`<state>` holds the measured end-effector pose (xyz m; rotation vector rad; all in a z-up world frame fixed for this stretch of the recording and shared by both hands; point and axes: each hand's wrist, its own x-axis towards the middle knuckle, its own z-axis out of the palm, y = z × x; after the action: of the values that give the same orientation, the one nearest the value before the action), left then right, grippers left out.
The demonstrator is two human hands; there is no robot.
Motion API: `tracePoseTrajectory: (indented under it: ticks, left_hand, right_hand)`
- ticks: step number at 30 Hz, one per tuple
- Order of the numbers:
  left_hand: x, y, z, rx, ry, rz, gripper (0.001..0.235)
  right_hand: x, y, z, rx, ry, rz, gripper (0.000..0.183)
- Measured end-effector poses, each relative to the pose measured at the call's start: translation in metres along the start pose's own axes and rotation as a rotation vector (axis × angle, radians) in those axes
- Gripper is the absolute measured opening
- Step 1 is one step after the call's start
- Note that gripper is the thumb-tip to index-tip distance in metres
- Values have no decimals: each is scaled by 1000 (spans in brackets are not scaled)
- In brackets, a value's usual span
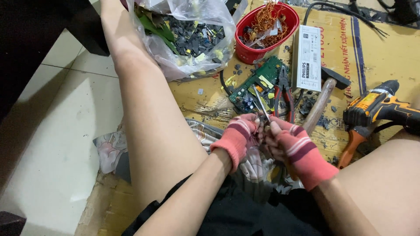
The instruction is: The person uses a screwdriver to remove screws from a small white plastic component, then uses pliers to pull out a metal piece. They continue to manipulate the component with the screwdriver and pliers, removing parts and adjusting the assembly.
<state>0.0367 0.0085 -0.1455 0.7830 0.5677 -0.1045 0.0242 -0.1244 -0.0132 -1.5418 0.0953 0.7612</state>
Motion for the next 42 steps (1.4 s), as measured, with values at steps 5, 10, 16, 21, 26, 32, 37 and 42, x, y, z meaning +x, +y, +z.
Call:
tracePoseTrajectory:
  ticks: [5,10,16,21,26,32,37,42]
  left_hand:
    - [29,-1,-16,9,-27,-140,22]
    - [36,-2,-18,81,15,-229,38]
    - [22,-13,-11,118,47,-179,35]
    - [10,-13,-13,164,73,-132,33]
    - [5,-5,-10,200,94,-93,31]
    - [-3,-1,-5,254,119,-47,29]
    - [-11,2,-2,297,137,-13,27]
    - [-17,4,3,355,163,33,25]
  right_hand:
    - [-2,-5,-6,-173,-17,-82,41]
    - [20,20,-20,-600,71,-239,36]
    - [20,21,-9,-785,125,-171,38]
    - [-6,-7,20,-977,236,35,39]
    - [-8,-17,21,-566,205,67,42]
    - [-7,-3,19,-292,157,134,46]
    - [-15,0,15,-695,63,-77,38]
    - [5,-2,9,-307,181,80,38]
